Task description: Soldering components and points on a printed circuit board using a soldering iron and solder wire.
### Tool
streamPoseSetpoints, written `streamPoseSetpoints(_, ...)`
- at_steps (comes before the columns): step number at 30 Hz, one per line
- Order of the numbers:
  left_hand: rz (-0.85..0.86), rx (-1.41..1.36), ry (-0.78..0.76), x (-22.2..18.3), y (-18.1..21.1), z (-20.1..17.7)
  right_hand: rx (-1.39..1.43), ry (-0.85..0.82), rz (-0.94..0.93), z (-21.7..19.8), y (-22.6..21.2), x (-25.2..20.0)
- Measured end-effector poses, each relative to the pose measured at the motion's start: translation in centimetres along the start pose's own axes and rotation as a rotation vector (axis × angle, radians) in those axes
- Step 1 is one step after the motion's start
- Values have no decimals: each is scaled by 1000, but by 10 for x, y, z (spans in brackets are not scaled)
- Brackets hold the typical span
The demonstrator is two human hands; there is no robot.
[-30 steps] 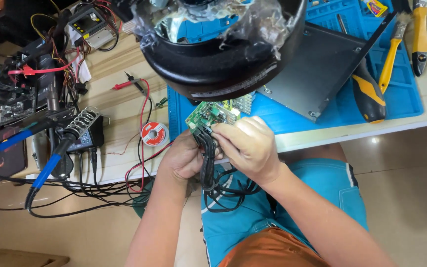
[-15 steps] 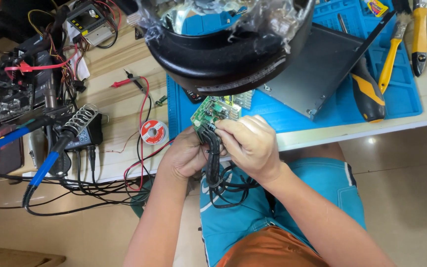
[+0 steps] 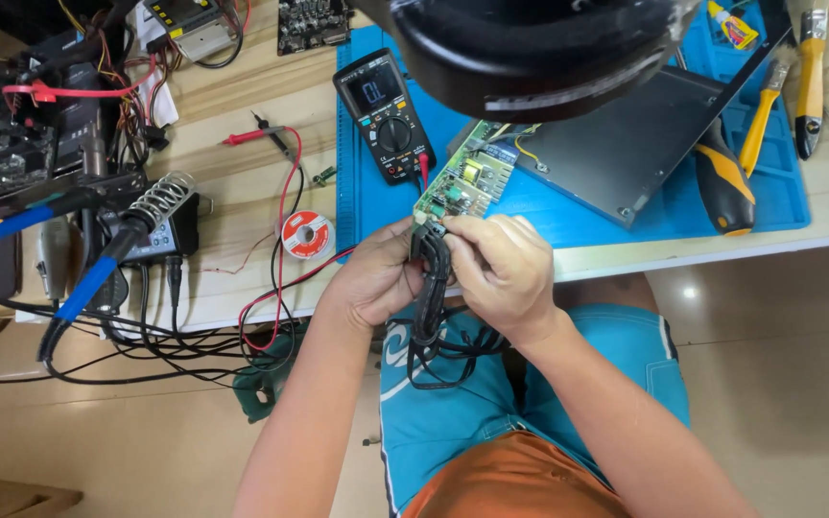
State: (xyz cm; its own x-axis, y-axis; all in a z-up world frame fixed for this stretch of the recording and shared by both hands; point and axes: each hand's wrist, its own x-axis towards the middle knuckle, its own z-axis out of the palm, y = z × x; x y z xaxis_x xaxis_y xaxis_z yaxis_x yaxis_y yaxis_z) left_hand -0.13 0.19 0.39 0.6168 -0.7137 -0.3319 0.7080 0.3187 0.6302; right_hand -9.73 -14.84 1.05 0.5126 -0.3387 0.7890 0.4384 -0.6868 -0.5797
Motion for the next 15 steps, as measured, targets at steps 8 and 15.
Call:
streamPoseSetpoints(8,-35,70,47,2,-6,-7,42,51,140,-9,-3,-11)
streamPoseSetpoints(15,-63,103,103,0,-9,-14,-160,50,70,-59,-19,-58)
